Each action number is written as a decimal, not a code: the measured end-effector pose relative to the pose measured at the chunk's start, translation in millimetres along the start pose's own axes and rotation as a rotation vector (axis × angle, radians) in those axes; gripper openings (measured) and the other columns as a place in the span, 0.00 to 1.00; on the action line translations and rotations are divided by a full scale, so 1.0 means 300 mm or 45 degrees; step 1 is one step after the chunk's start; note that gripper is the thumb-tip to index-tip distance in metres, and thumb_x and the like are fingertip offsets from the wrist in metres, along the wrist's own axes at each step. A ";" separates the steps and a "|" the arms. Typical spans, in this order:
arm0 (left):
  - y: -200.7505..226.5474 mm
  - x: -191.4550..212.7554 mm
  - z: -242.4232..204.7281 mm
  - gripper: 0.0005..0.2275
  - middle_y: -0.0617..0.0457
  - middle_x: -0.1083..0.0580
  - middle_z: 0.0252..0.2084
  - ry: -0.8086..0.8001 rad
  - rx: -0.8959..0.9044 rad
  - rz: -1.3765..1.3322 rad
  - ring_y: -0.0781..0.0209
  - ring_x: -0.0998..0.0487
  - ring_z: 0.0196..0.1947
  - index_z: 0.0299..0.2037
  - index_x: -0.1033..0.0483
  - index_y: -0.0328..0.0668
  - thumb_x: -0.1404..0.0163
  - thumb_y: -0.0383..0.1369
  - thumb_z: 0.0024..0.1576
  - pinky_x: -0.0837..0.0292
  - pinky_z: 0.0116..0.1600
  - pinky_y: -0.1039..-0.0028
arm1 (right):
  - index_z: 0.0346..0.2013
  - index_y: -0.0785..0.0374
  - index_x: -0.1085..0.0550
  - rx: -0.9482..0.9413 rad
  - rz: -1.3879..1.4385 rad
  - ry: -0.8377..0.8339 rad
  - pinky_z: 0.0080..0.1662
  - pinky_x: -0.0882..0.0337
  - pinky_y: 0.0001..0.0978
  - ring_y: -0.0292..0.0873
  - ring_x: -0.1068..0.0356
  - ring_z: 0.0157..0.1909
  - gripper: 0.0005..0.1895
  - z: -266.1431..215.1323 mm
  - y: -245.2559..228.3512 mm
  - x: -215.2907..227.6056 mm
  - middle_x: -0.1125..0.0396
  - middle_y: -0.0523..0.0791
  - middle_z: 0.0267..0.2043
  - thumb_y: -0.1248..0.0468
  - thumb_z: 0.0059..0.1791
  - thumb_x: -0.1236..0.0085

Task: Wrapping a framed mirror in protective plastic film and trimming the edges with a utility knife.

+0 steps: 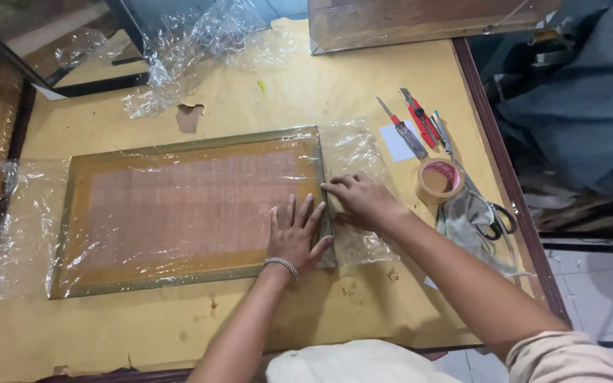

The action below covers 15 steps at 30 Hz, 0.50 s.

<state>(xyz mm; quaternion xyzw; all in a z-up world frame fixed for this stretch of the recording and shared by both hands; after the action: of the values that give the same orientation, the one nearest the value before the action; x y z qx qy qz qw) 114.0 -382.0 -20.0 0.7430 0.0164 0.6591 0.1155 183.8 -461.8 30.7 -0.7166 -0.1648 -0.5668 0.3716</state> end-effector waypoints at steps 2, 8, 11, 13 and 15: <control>-0.013 0.017 -0.003 0.32 0.62 0.57 0.66 -0.048 0.009 -0.134 0.52 0.61 0.65 0.62 0.57 0.62 0.61 0.53 0.48 0.67 0.64 0.51 | 0.54 0.42 0.41 -0.181 -0.111 0.015 0.42 0.31 0.45 0.49 0.35 0.46 0.35 -0.029 0.073 -0.048 0.39 0.41 0.47 0.45 0.35 0.43; -0.110 0.087 -0.007 0.36 0.59 0.53 0.64 -0.070 0.060 -0.211 0.48 0.56 0.64 0.62 0.58 0.65 0.50 0.45 0.44 0.63 0.65 0.50 | 0.28 0.46 0.25 -0.501 -0.001 -0.034 0.40 0.31 0.40 0.47 0.30 0.38 0.11 -0.149 0.172 0.089 0.29 0.39 0.28 0.48 0.38 0.47; -0.282 0.110 -0.008 0.41 0.63 0.46 0.59 0.000 0.226 -0.039 0.55 0.51 0.62 0.63 0.61 0.66 0.47 0.51 0.41 0.62 0.63 0.46 | 0.26 0.49 0.25 -0.581 -0.047 0.202 0.40 0.31 0.36 0.44 0.31 0.35 0.06 -0.223 0.163 0.169 0.31 0.40 0.25 0.54 0.38 0.42; -0.400 0.079 0.030 0.29 0.67 0.42 0.45 0.025 0.208 0.048 0.60 0.45 0.53 0.53 0.48 0.71 0.49 0.52 0.42 0.55 0.58 0.53 | 0.26 0.49 0.25 -0.551 -0.098 0.360 0.41 0.32 0.35 0.43 0.32 0.36 0.06 -0.251 0.198 0.170 0.33 0.39 0.25 0.55 0.38 0.41; -0.456 0.095 0.052 0.17 0.71 0.38 0.32 0.052 0.192 0.130 0.66 0.39 0.45 0.42 0.35 0.75 0.51 0.54 0.43 0.47 0.53 0.59 | 0.25 0.49 0.26 -0.516 -0.153 0.515 0.42 0.33 0.34 0.42 0.33 0.36 0.05 -0.279 0.229 0.182 0.34 0.38 0.24 0.56 0.37 0.39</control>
<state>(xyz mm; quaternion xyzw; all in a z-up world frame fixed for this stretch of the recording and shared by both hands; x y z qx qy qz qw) 150.6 -246.1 -20.3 0.7358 0.0303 0.6760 0.0250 187.9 -578.2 64.8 -0.6376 -0.0131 -0.7405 0.2119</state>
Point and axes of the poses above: each hand's wrist, its own z-axis towards the middle knuckle, its own x-axis out of the back of the hand, y = z × x, the point moved 10 cm from there along z, towards the middle knuckle
